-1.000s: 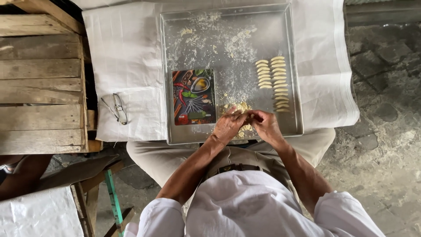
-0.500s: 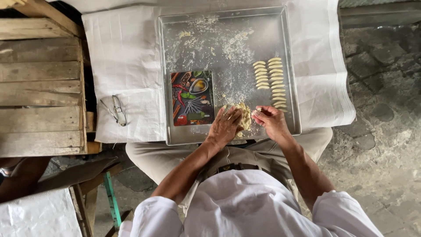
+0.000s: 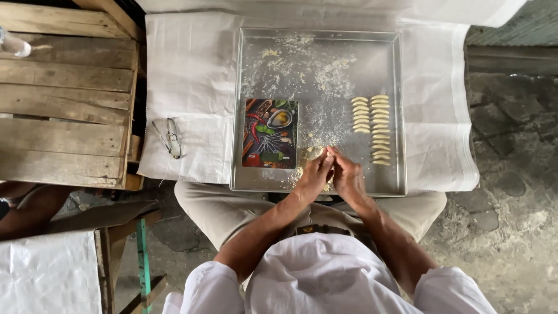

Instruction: The person is weighing small portions of dough on a digital scale and shaping them into crescent-shaped pastries before arranging them on a metal tray.

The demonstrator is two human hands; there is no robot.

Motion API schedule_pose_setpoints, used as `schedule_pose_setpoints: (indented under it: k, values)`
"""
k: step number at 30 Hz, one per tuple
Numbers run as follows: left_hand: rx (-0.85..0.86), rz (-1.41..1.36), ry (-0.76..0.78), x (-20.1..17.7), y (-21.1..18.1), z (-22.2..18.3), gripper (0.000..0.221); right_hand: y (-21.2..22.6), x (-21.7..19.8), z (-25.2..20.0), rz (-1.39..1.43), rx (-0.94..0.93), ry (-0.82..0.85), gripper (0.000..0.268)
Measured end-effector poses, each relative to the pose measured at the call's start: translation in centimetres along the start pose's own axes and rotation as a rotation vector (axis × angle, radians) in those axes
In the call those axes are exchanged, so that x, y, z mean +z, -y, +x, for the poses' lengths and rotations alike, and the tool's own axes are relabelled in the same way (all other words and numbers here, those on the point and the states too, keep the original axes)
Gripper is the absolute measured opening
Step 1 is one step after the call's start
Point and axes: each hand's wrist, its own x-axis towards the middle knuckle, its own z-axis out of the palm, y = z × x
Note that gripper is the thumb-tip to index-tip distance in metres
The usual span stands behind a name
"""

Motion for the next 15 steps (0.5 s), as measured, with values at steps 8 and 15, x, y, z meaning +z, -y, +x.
schedule_pose_setpoints:
  k: [8,15]
  values:
    - [-0.027,-0.499,-0.441,-2.6,2.4,1.6,0.031,5.3,1.2,-0.4,-0.094,-0.106,0.400,0.067]
    - [0.200,0.666,-0.622,-12.1,2.5,2.2,0.018,4.4,0.3,0.1,-0.146,0.042,0.378,0.049]
